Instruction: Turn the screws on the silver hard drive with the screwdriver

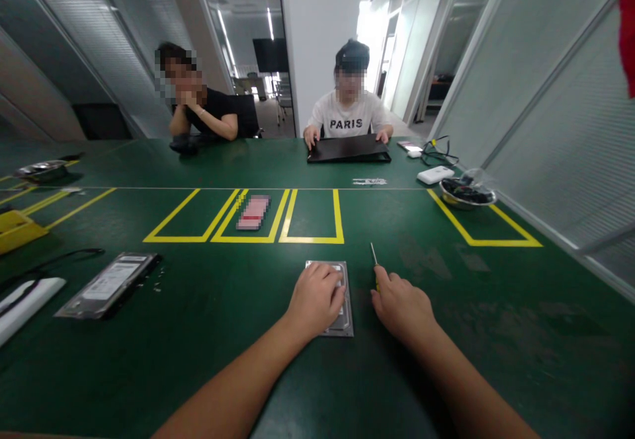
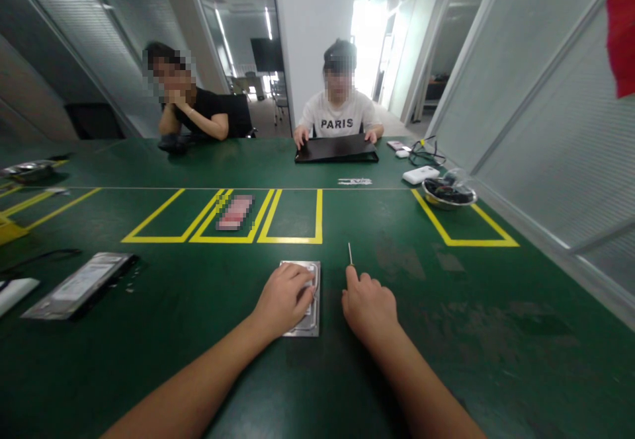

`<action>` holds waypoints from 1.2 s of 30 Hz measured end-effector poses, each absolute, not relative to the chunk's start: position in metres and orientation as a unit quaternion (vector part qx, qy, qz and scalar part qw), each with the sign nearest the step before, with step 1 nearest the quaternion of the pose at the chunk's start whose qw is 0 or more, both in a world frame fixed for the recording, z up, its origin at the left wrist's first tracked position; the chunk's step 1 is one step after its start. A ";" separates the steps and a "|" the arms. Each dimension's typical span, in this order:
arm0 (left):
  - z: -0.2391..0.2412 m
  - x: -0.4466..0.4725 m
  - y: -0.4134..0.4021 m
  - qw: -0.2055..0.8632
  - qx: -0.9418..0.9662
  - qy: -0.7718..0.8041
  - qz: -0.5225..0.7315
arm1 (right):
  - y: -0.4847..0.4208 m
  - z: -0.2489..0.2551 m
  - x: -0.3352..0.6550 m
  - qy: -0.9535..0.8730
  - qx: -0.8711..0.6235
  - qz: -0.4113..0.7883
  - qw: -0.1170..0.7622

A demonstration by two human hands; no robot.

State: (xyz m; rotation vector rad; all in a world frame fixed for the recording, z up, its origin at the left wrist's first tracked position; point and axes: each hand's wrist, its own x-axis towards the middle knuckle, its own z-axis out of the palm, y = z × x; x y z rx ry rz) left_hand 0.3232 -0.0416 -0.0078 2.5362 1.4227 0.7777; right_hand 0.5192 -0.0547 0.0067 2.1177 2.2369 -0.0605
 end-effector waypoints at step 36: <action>-0.003 0.323 -0.036 0.080 0.854 0.447 0.253 | -0.054 0.095 0.531 0.765 0.528 -0.038 -0.366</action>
